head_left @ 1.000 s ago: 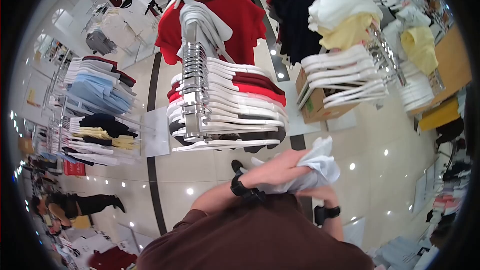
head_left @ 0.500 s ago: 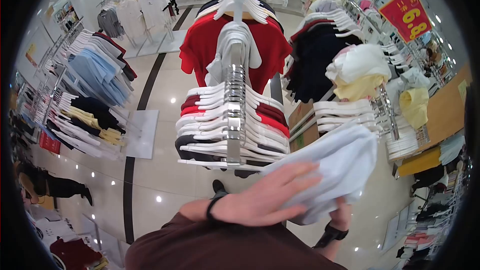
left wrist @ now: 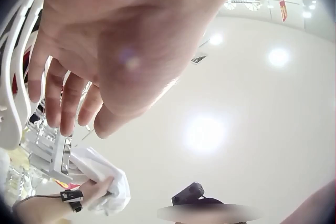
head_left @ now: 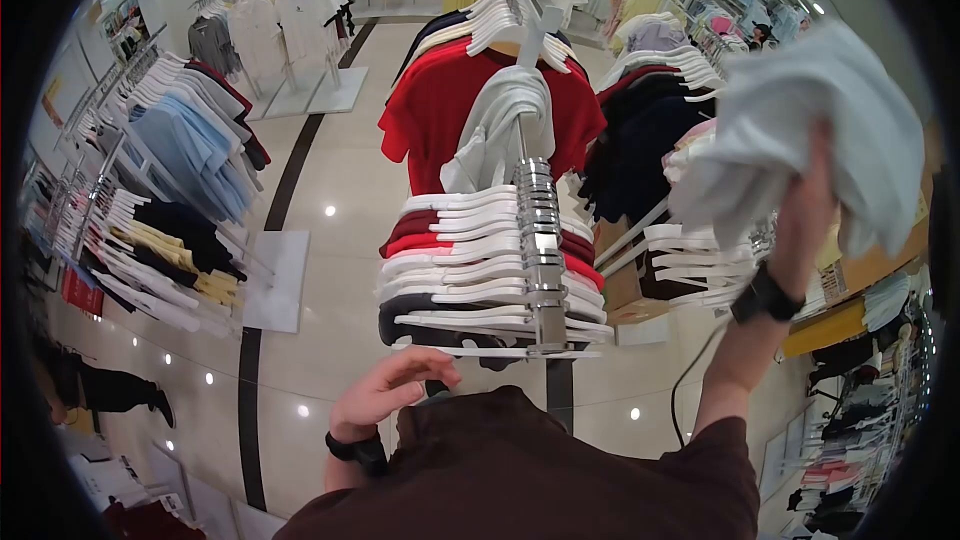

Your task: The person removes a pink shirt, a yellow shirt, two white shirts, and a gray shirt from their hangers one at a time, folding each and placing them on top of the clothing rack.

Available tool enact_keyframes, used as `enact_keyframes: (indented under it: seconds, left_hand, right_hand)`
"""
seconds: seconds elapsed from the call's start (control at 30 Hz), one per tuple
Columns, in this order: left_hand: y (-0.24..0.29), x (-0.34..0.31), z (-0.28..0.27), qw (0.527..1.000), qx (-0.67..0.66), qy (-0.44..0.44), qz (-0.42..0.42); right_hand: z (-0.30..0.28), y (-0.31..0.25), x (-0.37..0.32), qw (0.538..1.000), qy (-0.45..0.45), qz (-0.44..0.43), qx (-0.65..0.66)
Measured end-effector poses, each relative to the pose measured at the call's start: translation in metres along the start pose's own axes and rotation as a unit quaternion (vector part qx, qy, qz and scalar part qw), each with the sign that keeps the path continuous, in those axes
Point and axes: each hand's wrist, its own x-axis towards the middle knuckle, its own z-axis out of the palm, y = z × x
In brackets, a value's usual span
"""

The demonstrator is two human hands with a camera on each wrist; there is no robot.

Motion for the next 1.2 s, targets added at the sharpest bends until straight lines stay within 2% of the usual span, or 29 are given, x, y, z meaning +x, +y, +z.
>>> enact_keyframes:
  seconds: [0.03,0.07,0.1,0.13,0.17,0.23,0.3,0.33,0.37,0.47,0.53,0.57,0.63,0.67,0.8,0.87,0.9,0.97,1.03,1.07,1.1,1.13,1.17,1.2]
  left_hand:
    - [0.001,-0.002,-0.004,1.0,0.002,-0.001,0.001]
    - [0.003,-0.004,-0.008,1.0,0.004,0.027,0.009]
    - [0.004,-0.006,-0.012,0.998,0.007,0.053,0.017]
    - [0.006,-0.007,-0.017,0.999,0.009,0.05,0.018]
    - [0.007,-0.009,-0.021,0.997,0.017,0.075,0.017]
    - [0.01,-0.01,-0.027,0.994,0.025,0.101,0.016]
    - [0.013,-0.009,-0.03,0.99,0.038,0.138,0.008]
    - [0.013,-0.01,-0.033,0.989,0.037,0.14,0.006]
    - [0.01,-0.011,-0.035,0.986,0.05,0.157,0.001]
    - [0.0,-0.01,-0.04,0.982,0.05,0.183,-0.019]
    - [-0.002,-0.007,-0.042,0.979,0.043,0.194,-0.033]
    - [0.0,-0.002,-0.041,0.979,0.053,0.195,-0.04]
    - [0.003,0.01,-0.042,0.978,0.065,0.192,-0.044]
    - [0.005,0.016,-0.041,0.975,0.082,0.201,-0.053]
    - [0.004,0.036,-0.048,0.964,0.15,0.215,-0.038]
    - [0.008,0.047,-0.045,0.955,0.196,0.219,-0.031]
    - [0.009,0.051,-0.043,0.956,0.195,0.217,-0.034]
    - [0.011,0.056,-0.04,0.949,0.24,0.204,-0.024]
    - [0.001,0.058,-0.043,0.94,0.259,0.221,-0.031]
    - [-0.006,0.06,-0.043,0.923,0.286,0.256,-0.023]
    - [-0.013,0.061,-0.045,0.904,0.315,0.289,-0.013]
    - [-0.021,0.059,-0.051,0.872,0.379,0.31,0.012]
    - [-0.025,0.057,-0.054,0.872,0.378,0.311,0.007]
    - [-0.028,0.053,-0.058,0.851,0.412,0.325,0.021]
  right_hand:
    - [0.035,-0.011,-0.013,0.992,-0.042,-0.014,-0.115]
    - [0.057,-0.017,-0.028,0.887,-0.205,-0.179,-0.373]
    - [0.078,-0.017,-0.042,0.665,-0.339,-0.319,-0.584]
    - [0.108,0.006,-0.055,0.721,-0.285,-0.489,-0.399]
    - [0.134,0.014,-0.077,0.833,-0.377,-0.33,-0.236]
    - [0.19,0.041,-0.096,0.705,-0.515,-0.385,-0.3]
    - [0.209,0.046,-0.12,0.706,-0.588,-0.329,-0.219]
    - [0.219,0.055,-0.121,0.687,-0.611,-0.304,-0.25]
    - [0.223,0.057,-0.123,0.718,-0.577,-0.342,-0.186]
    - [0.223,0.061,-0.112,0.696,-0.632,-0.29,-0.178]
    - [0.227,0.069,-0.106,0.754,-0.591,-0.244,-0.151]
    - [0.227,0.073,-0.108,0.752,-0.593,-0.243,-0.152]
    - [0.225,0.083,-0.111,0.833,-0.441,-0.25,-0.221]
    - [0.225,0.089,-0.113,0.848,-0.413,-0.257,-0.208]
    - [0.229,0.097,-0.109,0.837,-0.416,-0.278,-0.223]
    - [0.23,0.091,-0.108,0.836,-0.477,-0.162,-0.217]
    - [0.229,0.087,-0.105,0.836,-0.477,-0.16,-0.219]
    - [0.231,0.082,-0.104,0.808,-0.513,-0.107,-0.27]
    - [0.225,0.092,-0.105,0.816,-0.518,-0.107,-0.233]
    - [0.217,0.098,-0.106,0.826,-0.517,-0.107,-0.198]
    - [0.205,0.091,-0.106,0.815,-0.544,-0.078,-0.184]
    - [0.19,0.097,-0.112,0.826,-0.533,-0.1,-0.157]
    - [0.173,0.102,-0.118,0.835,-0.521,-0.124,-0.129]
    - [0.152,0.096,-0.126,0.848,-0.508,-0.108,-0.106]
